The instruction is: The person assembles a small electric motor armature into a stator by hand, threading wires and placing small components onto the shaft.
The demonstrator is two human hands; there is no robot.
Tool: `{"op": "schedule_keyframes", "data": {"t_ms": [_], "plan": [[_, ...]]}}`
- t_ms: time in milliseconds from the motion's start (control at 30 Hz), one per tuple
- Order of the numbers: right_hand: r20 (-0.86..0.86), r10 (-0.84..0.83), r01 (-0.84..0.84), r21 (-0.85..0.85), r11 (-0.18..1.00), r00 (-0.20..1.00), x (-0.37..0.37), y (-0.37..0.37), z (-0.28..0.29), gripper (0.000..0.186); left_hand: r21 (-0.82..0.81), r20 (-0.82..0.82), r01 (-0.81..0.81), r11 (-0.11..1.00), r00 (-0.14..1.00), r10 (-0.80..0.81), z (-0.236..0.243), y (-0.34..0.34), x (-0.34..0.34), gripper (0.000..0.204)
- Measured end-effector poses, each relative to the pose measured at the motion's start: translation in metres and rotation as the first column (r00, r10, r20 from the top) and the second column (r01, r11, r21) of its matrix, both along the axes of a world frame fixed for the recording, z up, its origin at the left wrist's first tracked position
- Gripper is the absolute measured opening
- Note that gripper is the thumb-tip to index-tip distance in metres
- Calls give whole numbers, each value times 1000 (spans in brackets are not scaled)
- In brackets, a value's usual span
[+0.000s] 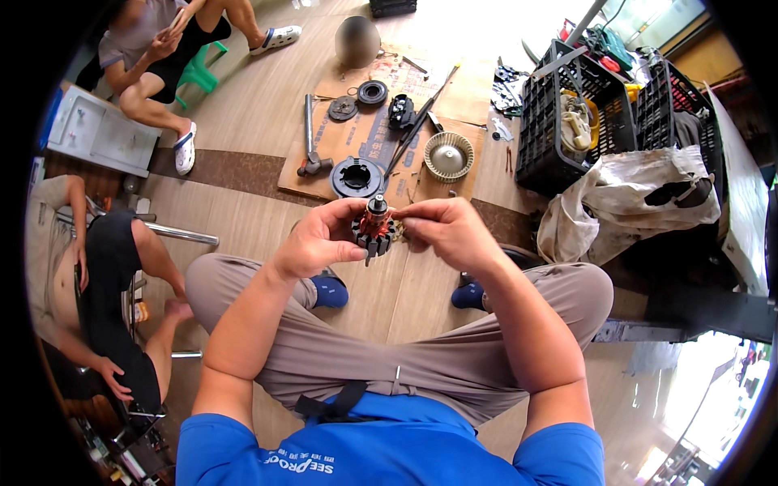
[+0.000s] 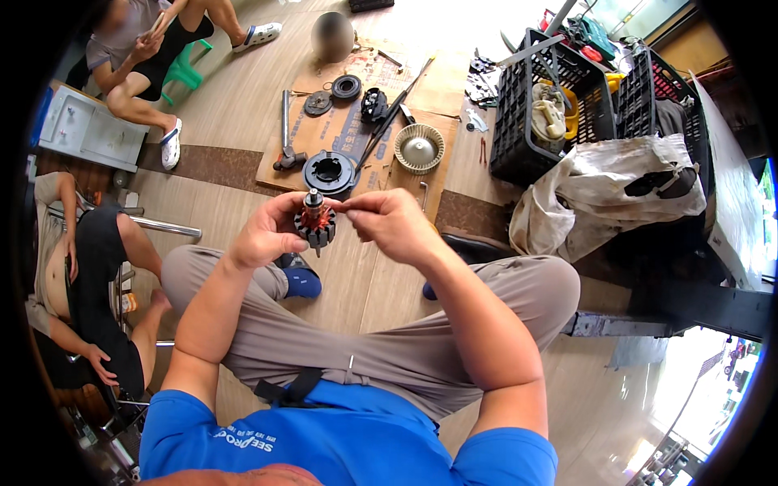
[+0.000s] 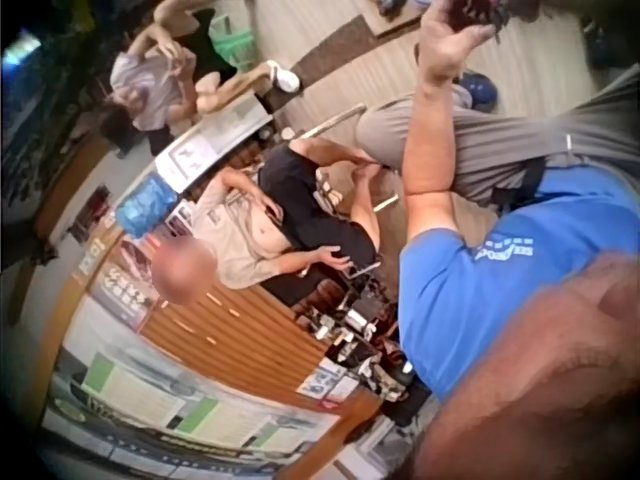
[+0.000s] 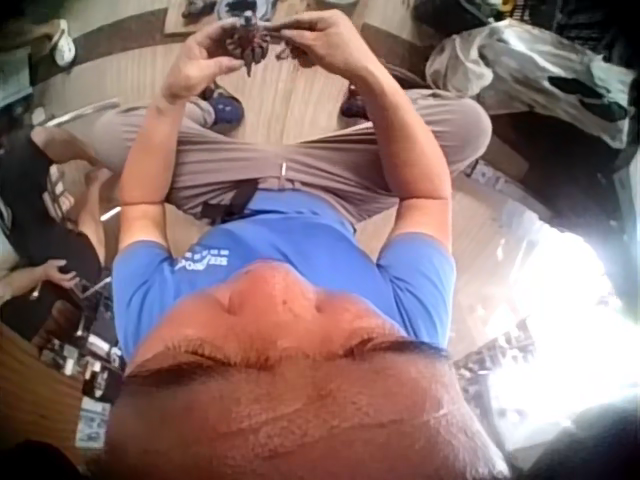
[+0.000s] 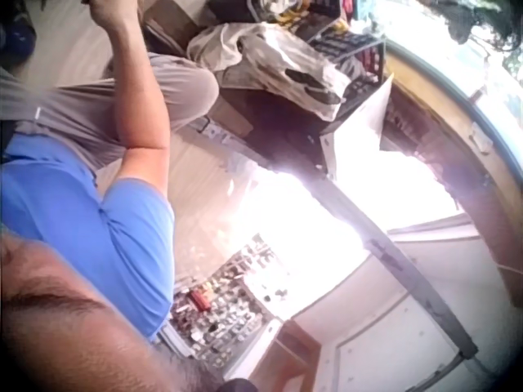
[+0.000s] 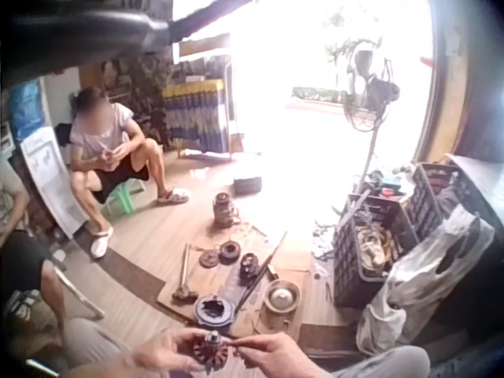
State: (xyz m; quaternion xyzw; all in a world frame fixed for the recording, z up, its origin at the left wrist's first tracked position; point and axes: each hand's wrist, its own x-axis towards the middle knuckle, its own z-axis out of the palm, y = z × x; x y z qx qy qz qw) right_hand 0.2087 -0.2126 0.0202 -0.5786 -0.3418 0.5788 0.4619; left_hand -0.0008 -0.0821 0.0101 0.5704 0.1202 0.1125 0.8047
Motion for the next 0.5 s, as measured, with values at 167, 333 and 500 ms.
{"op": "schedule_keyframes", "data": {"t_ms": [167,333,500], "plan": [[-73,-6,5,-9,1000,997,19,-3,14,17,24,-235,-36,999,971,41,0,4,-3,61],[150,177,-193,103,976,973,19,-10,27,19,39,-201,-208,977,956,212,-6,1,6,54],[508,314,-438,142,888,802,9,-12,25,16,249,-196,-333,910,903,384,-14,9,1,53]]}}
